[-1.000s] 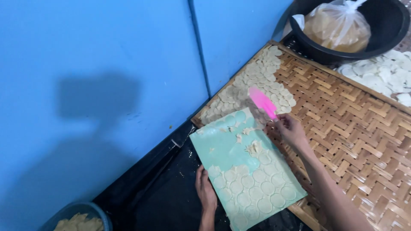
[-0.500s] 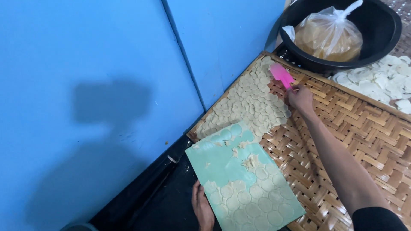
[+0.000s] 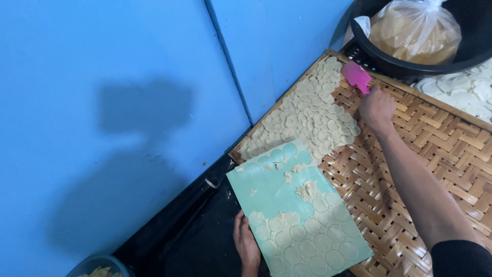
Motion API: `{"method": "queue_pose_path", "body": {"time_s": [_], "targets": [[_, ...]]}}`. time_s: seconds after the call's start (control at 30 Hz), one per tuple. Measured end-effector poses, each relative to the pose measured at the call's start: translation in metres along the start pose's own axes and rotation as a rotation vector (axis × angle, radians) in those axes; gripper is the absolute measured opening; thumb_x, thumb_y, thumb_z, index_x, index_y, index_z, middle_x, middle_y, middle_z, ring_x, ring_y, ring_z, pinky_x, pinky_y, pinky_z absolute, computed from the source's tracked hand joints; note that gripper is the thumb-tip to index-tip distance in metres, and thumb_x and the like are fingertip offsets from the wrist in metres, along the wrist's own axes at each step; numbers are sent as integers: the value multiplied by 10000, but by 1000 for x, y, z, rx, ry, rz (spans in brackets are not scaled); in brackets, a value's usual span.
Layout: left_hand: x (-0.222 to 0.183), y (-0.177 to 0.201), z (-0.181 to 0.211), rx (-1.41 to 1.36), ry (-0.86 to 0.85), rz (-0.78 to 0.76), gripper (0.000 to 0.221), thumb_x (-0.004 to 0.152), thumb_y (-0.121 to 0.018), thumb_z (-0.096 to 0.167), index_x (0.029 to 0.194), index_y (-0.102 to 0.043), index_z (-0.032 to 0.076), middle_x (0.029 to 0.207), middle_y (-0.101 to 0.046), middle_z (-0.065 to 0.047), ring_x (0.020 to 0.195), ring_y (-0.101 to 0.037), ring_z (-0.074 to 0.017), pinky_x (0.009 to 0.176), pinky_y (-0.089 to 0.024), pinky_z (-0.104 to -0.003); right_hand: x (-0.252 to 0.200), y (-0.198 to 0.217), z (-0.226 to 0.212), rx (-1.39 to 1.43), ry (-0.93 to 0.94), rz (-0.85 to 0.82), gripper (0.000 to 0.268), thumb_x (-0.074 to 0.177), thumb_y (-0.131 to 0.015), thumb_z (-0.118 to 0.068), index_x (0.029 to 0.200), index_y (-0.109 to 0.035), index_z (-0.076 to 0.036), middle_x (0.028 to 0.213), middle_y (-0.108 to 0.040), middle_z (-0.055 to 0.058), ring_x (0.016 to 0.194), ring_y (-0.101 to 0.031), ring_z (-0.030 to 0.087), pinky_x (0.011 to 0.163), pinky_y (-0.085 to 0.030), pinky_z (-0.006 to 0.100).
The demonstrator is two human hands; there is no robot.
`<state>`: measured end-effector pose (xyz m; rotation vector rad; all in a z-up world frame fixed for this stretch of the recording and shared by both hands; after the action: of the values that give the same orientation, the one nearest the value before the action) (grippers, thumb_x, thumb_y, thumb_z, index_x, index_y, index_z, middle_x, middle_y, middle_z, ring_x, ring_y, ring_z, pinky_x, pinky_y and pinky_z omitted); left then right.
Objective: Using a spatula and a mold to shape dough into small circles and placing them on a woven drying mat.
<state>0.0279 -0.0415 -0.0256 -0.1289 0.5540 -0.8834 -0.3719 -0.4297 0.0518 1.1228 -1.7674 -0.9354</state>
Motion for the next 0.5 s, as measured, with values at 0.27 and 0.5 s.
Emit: {"method": "queue_pose_path", "body": {"time_s": [0.27, 0.5], "targets": [[-15, -5, 21, 185, -17, 32, 424, 1028, -406, 234, 1337, -588, 7, 1259, -659, -169, 1122, -641, -242, 958, -497, -350, -82, 51, -29, 113, 192, 91, 265, 999, -618, -113, 1215, -665, 32, 955, -714, 253, 793, -711, 387, 680, -555, 518], [-3, 6, 4, -184, 49, -203, 411, 1087, -452, 279, 1341, -503, -40, 1233, -598, -166, 1141, -587, -243, 993, -473, -384, -247, 100, -62, 336, 25, -278, 337, 1009, -633, -220, 1305, -679, -65, 947, -763, 182, 738, -727, 280, 649, -574, 434]]}}
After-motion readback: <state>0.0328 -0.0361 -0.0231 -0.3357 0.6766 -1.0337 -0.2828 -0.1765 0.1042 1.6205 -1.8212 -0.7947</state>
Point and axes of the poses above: each hand's wrist, its own x-axis towards the middle knuckle, its own y-axis out of the back of the hand, z = x × y, the point moved 5 cm from there along x, towards the middle knuckle
